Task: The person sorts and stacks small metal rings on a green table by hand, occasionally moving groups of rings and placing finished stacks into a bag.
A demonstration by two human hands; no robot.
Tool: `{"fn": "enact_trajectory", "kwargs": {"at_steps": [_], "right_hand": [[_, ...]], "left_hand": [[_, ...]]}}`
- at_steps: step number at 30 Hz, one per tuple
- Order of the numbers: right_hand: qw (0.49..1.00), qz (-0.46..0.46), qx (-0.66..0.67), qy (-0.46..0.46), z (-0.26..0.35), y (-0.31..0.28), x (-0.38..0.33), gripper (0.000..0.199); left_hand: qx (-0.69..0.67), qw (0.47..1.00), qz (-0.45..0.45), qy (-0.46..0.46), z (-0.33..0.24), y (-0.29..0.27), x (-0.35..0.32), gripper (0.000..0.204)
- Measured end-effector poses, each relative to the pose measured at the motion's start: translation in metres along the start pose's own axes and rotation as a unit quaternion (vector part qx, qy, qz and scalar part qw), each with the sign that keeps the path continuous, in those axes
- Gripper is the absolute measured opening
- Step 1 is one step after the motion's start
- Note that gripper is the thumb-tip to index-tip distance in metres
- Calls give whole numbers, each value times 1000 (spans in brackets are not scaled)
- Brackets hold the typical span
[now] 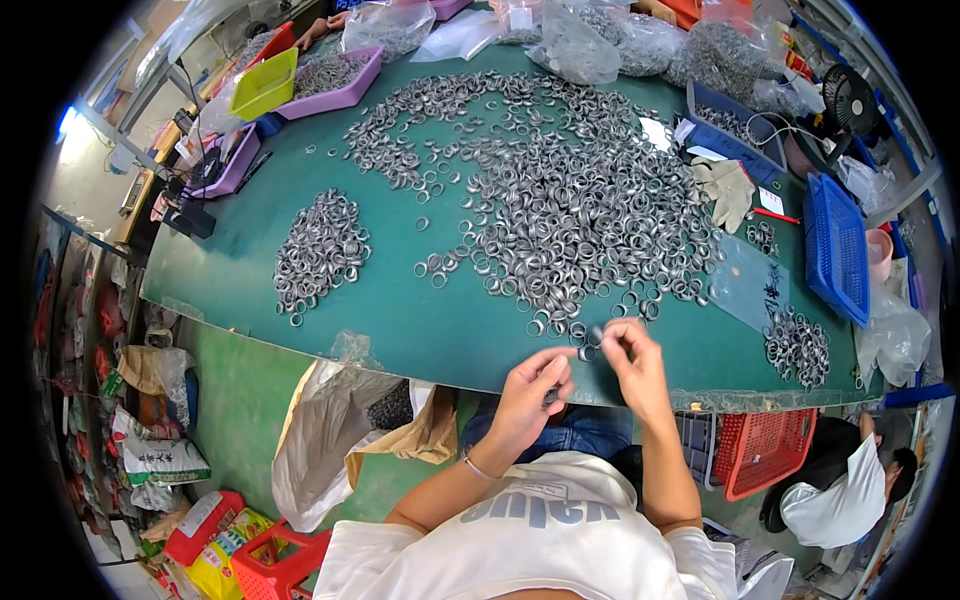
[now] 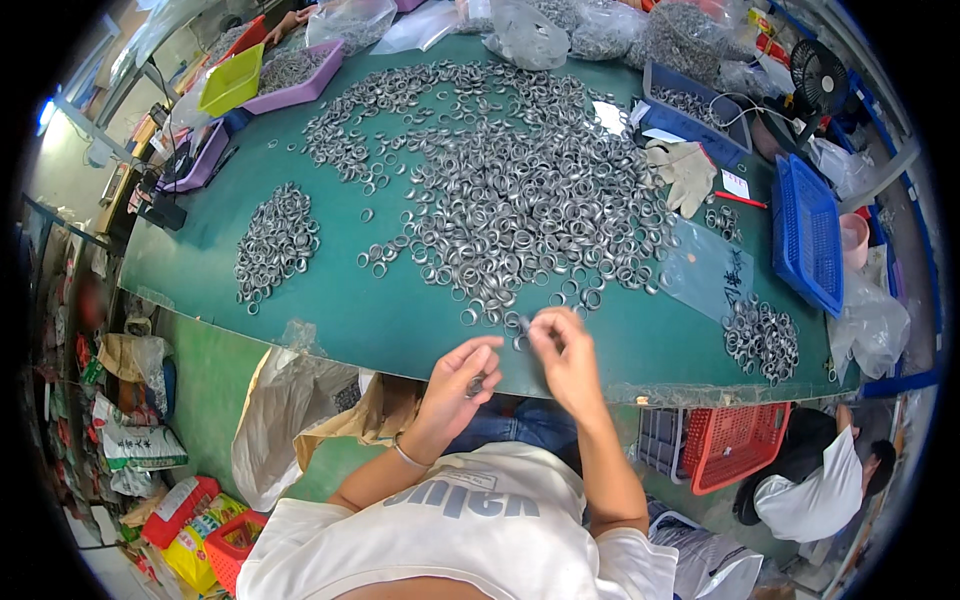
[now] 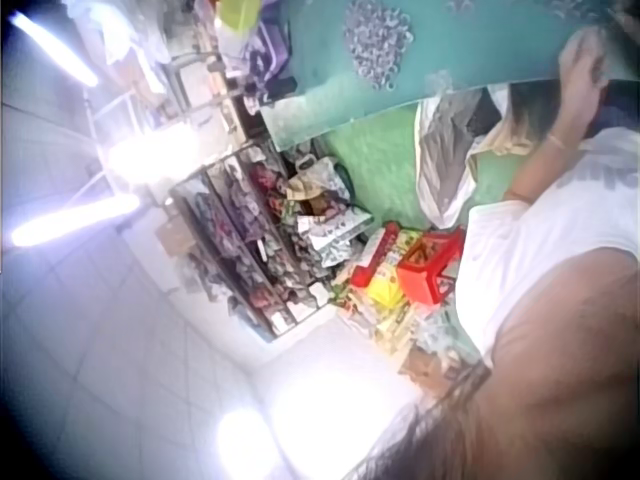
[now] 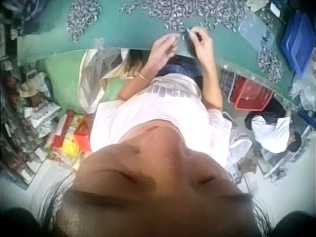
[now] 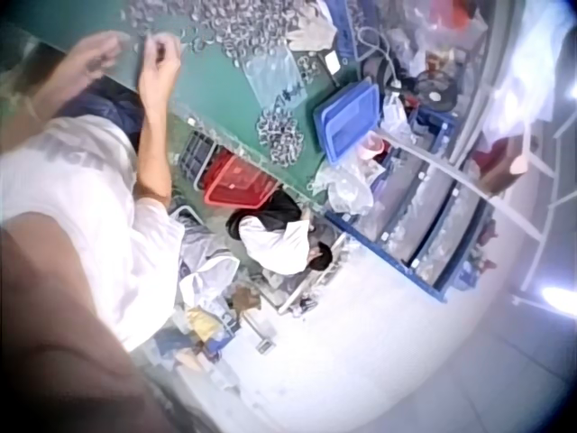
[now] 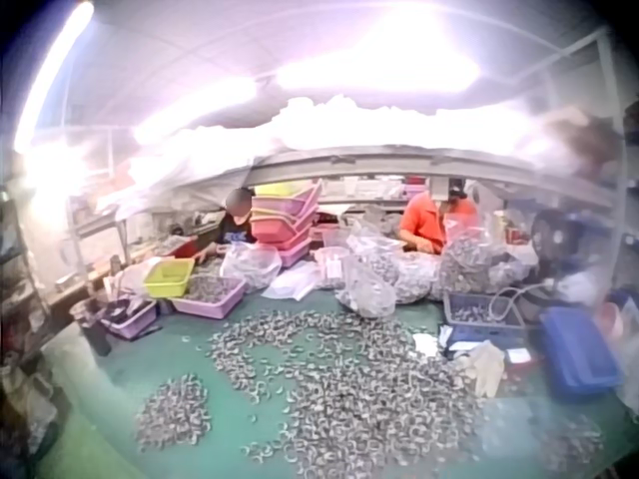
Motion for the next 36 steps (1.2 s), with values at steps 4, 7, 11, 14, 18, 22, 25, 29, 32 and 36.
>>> {"fn": "enact_trajectory", "kwargs": {"at_steps": [4, 7, 11, 14, 18, 22, 25, 29, 32, 36], "right_hand": [[932, 148, 285, 167, -1, 32, -32, 13], [994, 48, 81, 55, 11, 18, -25, 9], [967, -73, -216, -116, 29, -4, -5, 16], [926, -60, -337, -159, 18, 4, -4, 20], [930, -79, -329, -146, 11, 0, -4, 19], [986, -57, -131, -81, 12, -4, -13, 17], [967, -4, -140, -212, 44, 7, -21, 17], [964, 47, -175, -194, 58, 10, -21, 18], [979, 21, -105, -172, 41, -5, -7, 22], [933, -75, -310, -165, 20, 14, 6, 24]], "left_hand": [[75, 995, 5, 61, -3, 5, 1, 20], [91, 994, -1, 68, -3, 4, 1, 19], [-36, 998, 30, -44, 0, 0, 1, 20], [-15, 998, 16, -61, -1, 5, -4, 23], [19, 999, 8, -34, 5, 4, -3, 25], [27, 999, -5, -33, 7, 4, -2, 27], [62, 998, 16, -24, 10, 3, 2, 28], [86, 996, 23, -7, 12, 0, 7, 25], [-31, 998, 26, -44, 10, -6, 5, 20], [-4, 997, -52, -51, 2, 0, -1, 22]]}}
Point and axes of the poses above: each hand's wrist, its own x-axis towards the middle knuckle, its own y-axis out of the palm, z = x × y, the point moved 6 cm from there along x, towards the middle knuckle, and after that the axes turned 5 degrees about -z, right-handed, at the moved point
